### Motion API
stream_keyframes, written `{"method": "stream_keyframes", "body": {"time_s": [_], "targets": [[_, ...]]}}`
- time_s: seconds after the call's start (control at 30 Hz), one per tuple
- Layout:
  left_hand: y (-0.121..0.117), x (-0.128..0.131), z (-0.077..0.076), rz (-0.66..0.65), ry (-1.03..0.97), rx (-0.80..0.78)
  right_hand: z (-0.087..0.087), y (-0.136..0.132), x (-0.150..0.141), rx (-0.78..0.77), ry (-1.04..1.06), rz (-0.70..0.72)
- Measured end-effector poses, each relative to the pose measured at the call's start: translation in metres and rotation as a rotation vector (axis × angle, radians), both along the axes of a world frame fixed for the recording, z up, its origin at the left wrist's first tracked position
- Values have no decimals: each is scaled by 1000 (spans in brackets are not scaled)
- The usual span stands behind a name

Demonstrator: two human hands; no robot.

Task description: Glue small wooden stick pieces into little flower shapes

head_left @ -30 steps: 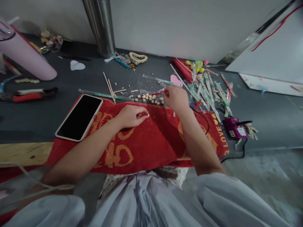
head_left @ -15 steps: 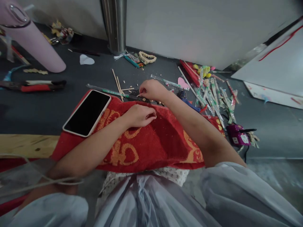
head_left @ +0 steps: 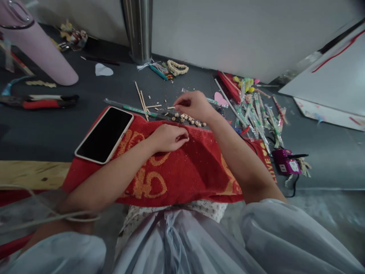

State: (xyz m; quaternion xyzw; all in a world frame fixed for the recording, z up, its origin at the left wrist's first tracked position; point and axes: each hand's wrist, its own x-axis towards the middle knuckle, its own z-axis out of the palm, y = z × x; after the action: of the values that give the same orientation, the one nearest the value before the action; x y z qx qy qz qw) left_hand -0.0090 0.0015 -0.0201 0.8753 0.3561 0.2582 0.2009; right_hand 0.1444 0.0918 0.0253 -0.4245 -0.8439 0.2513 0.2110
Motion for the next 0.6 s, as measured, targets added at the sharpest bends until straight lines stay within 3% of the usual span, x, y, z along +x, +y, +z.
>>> {"method": "stream_keyframes", "body": {"time_s": [0.13, 0.23, 0.43, 0.6], "targets": [[-1, 0, -1, -5, -85, 28, -8, -27, 27, -196, 445, -29], [-3, 0, 0, 1, -163, 73, -17, -46, 41, -246, 624, -74], [-4, 0, 3, 33, -240, 292, -32, -61, 49, -292, 805, -84], [-2, -3, 6, 104, -256, 420, -35, -60, 50, -296, 784, -54]]}}
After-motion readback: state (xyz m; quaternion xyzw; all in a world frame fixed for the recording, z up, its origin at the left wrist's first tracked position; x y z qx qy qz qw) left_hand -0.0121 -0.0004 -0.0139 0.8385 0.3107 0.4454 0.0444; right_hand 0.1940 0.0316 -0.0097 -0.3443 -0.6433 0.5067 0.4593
